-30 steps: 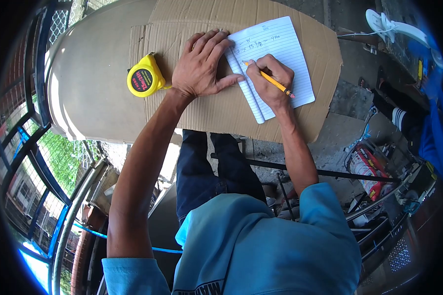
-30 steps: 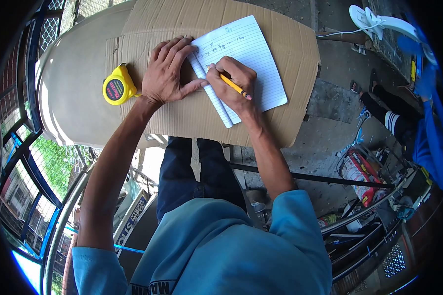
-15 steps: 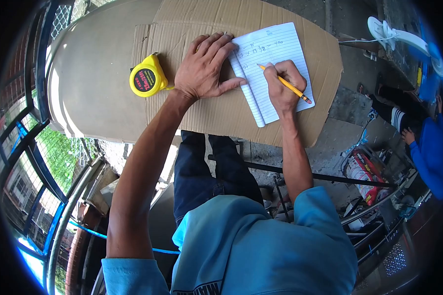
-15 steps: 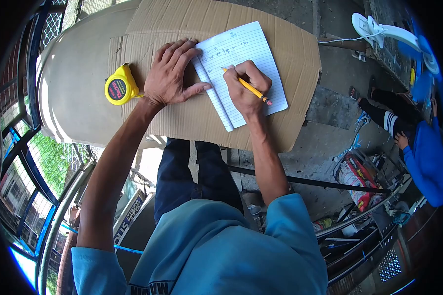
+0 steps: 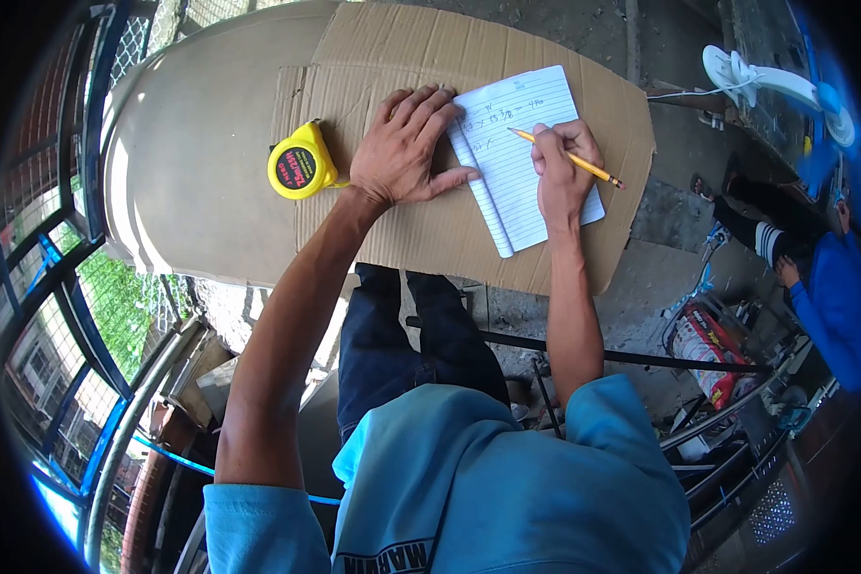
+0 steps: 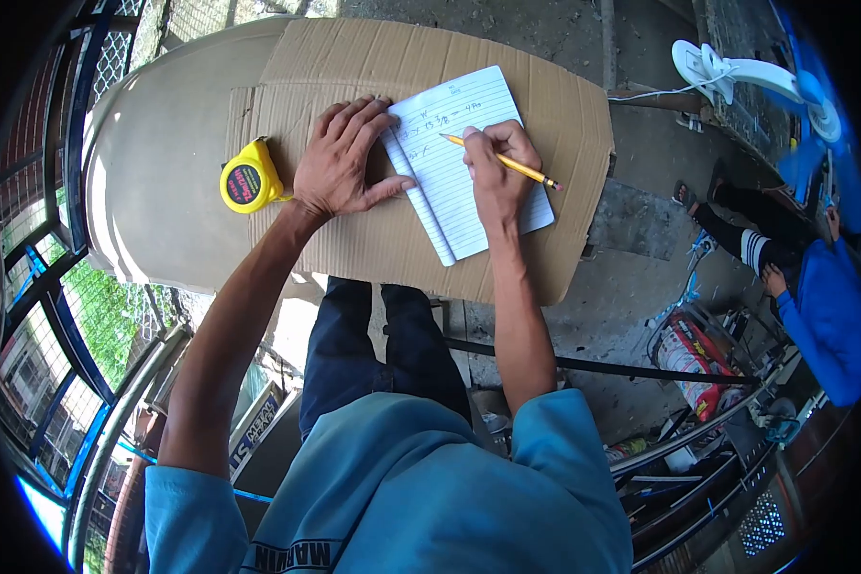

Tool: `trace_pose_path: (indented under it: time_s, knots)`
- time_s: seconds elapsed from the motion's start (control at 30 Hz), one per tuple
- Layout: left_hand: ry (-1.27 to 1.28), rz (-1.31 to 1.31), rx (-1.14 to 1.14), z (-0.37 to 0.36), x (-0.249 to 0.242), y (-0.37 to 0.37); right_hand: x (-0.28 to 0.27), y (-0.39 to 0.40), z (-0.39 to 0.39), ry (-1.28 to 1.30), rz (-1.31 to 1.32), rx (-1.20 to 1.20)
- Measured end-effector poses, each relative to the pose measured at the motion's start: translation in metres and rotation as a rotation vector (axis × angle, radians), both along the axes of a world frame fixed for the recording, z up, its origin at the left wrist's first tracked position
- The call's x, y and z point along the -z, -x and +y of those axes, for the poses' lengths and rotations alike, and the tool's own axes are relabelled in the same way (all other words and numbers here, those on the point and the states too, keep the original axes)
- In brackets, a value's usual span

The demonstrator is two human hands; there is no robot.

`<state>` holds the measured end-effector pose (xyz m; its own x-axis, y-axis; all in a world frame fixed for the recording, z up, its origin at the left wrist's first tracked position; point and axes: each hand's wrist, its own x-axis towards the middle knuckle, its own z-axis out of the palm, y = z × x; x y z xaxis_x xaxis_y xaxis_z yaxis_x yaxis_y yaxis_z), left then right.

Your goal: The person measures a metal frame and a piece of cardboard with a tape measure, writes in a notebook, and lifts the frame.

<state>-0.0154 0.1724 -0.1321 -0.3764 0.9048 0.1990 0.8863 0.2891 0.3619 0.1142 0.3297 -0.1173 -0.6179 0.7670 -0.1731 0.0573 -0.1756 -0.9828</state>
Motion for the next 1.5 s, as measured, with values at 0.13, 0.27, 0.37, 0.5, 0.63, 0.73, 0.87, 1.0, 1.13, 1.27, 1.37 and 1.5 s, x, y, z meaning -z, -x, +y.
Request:
trace_pose_path:
  time_s: [0.13,0.27,0.37,0.5,0.63,0.73,0.87,1.0,1.13,1.27,1.37,1.5]
  knots:
    - [-0.015,-0.053,0.019,-0.001,-0.009,0.001,-0.007,0.012,-0.003,0.023,-0.056,-0.027]
    - [-0.038,-0.008,0.015,-0.004,-0.014,-0.001,-0.019,0.016,0.001,0.135,-0.031,-0.027]
    - [-0.082,-0.052,0.027,-0.009,-0.016,-0.006,-0.017,-0.003,-0.005,0.152,-0.121,-0.159]
    - [0.0,-0.066,0.058,-0.007,-0.011,-0.001,-0.021,-0.024,-0.015,0.333,-0.08,-0.037]
    - [0.102,0.091,0.038,-0.036,-0.02,0.016,-0.031,-0.058,-0.026,0.244,-0.107,0.043]
    - [0.138,0.056,-0.215,-0.074,-0.052,0.024,-0.052,-0.086,-0.027,0.122,-0.274,0.111]
    - [0.318,-0.277,-0.368,-0.122,-0.045,0.03,-0.036,-0.115,0.017,-0.424,-0.591,0.026]
    - [0.321,-0.214,-0.408,-0.132,-0.04,0.02,-0.051,-0.098,0.033,-0.713,-0.799,-0.11]
    - [0.251,-0.325,-0.637,-0.138,-0.05,0.005,-0.015,-0.065,0.035,-0.682,-0.766,-0.175]
    - [-0.246,-0.971,-0.94,-0.159,-0.052,-0.011,-0.013,-0.063,0.008,-0.695,-0.785,-0.274]
    - [-0.348,-1.159,-1.039,-0.18,-0.059,-0.041,-0.015,-0.07,0.004,-0.542,-0.816,-0.41]
    - [-0.577,-1.389,-1.068,-0.204,-0.047,-0.076,-0.041,-0.088,0.012,-0.642,-0.854,-0.469]
